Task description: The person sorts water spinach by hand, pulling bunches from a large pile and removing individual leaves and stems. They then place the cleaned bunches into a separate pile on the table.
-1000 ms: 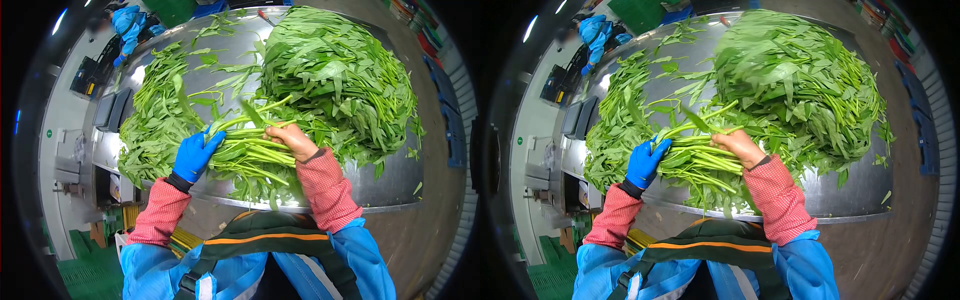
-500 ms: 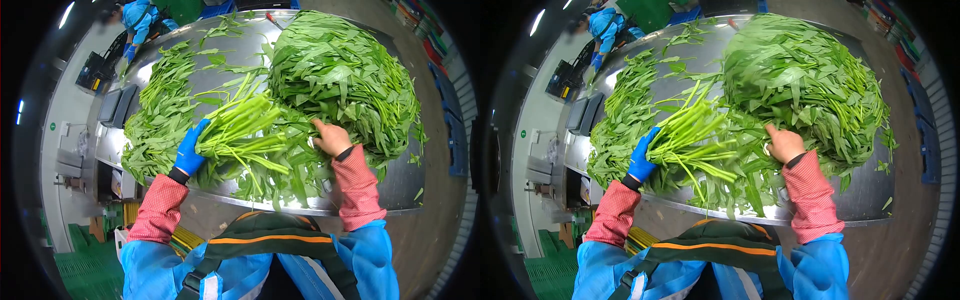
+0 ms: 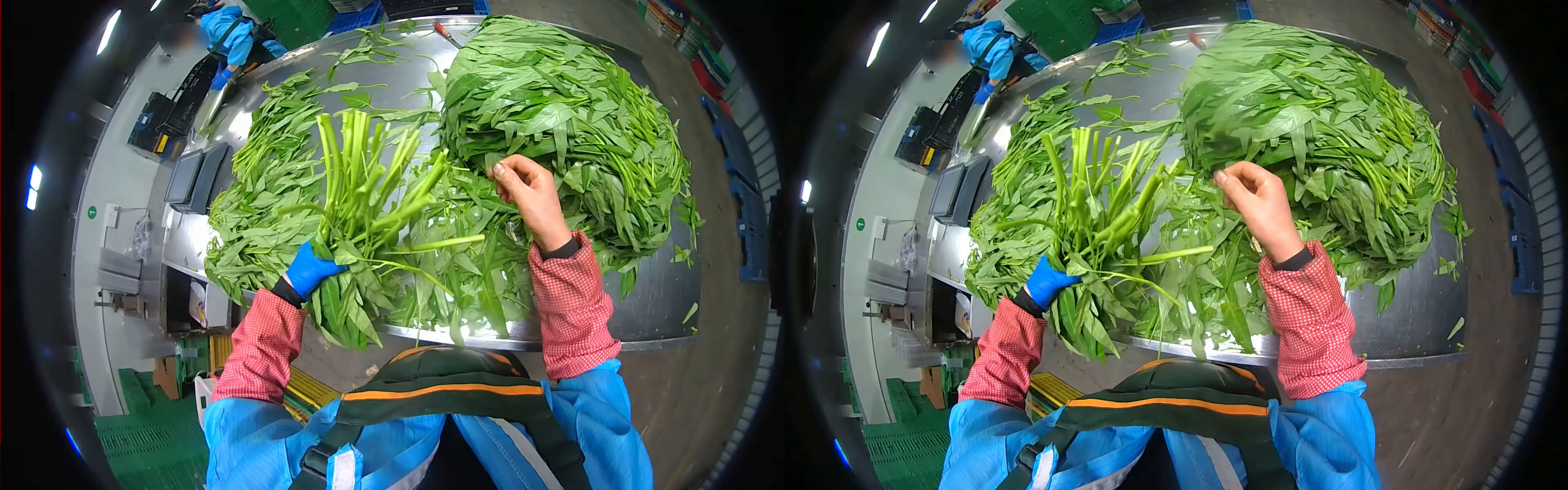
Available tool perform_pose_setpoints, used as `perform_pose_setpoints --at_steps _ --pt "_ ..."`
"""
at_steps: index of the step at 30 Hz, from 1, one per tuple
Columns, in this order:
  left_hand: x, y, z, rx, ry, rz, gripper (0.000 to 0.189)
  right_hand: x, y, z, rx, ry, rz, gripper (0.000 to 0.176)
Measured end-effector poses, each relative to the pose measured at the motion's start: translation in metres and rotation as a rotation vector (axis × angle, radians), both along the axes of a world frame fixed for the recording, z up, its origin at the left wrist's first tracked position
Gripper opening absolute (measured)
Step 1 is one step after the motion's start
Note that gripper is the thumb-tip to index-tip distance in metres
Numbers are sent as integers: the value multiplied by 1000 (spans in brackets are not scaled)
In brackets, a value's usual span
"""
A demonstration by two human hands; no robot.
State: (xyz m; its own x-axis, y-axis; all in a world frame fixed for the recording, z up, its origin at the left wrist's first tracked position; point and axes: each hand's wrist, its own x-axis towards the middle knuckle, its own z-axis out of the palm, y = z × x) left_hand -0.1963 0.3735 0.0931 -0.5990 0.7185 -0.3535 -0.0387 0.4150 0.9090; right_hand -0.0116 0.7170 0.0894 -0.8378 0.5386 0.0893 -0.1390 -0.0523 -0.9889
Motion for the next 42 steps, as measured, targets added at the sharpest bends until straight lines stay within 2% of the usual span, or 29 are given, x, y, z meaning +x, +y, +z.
perform_pose_setpoints --at_steps 2,5,6,7,9,10,13,15,17,18,19,21,23,24,25,26,28,31,32,35,36,39,41,42 --pt "0 -3 -1 -18 18 -60 51 -6 -4 7 51 0 -31 24" --pt "-3 -9 -17 26 10 -116 58 -17 10 -14 64 -159 7 28" --pt "0 -9 -18 28 -19 -90 59 -16 10 -19 -74 -160 80 29" --pt "-1 -8 -20 33 12 -127 61 -14 3 -16 -84 -199 101 30" --pt "-3 -11 -25 34 65 -198 64 -15 -9 -16 75 -268 245 32" --pt "-2 -8 -23 -29 135 -265 86 -15 -18 -16 111 -261 335 34" --pt "8 4 -12 5 107 -266 85 -25 -34 -23 138 -274 555 44" --pt "7 6 -9 -28 106 -270 84 -26 -32 -28 201 -227 511 30" --pt "1 -1 -18 -58 123 -253 84 -11 -13 -22 43 -13 272 21" --pt "-6 -15 -34 -2 147 -220 67 -6 3 -28 -297 245 244 22" --pt "1 -10 -19 22 67 -181 59 -1 18 -33 -638 501 209 24" --pt "1 -14 -9 -65 -14 -115 55 14 31 -39 -518 383 234 26" --pt "3 -13 -7 -64 -66 -43 54 16 12 -38 -415 77 293 23" --pt "4 -12 -7 -64 -94 -12 53 12 -3 -39 -446 -17 327 25" --pt "4 -10 -8 -50 -103 -14 52 6 -18 -39 -431 -126 307 42" --pt "4 -7 -11 -36 -111 -16 52 2 -28 -34 -340 -171 334 47" --pt "2 -7 -17 21 -165 -2 51 -17 -50 -39 -354 -123 415 67" --pt "7 -4 -15 62 -203 6 50 -31 -61 -23 -291 -268 451 72" --pt "9 -3 -13 84 -238 -13 51 -33 -57 -22 -389 -341 467 73" --pt "7 -7 -11 -99 -214 -37 60 -40 -50 -36 -379 -293 622 58" --pt "6 -10 -13 -67 -225 -47 60 -42 -52 -40 -399 -275 668 38" --pt "1 -22 -26 2 -262 -56 61 -39 -50 -21 -352 -259 300 27" --pt "-4 -31 -34 3 -295 -31 62 -27 -17 -25 -866 290 276 21" --pt "-7 -38 -41 45 -310 -49 61 -20 6 -30 -915 458 365 20"
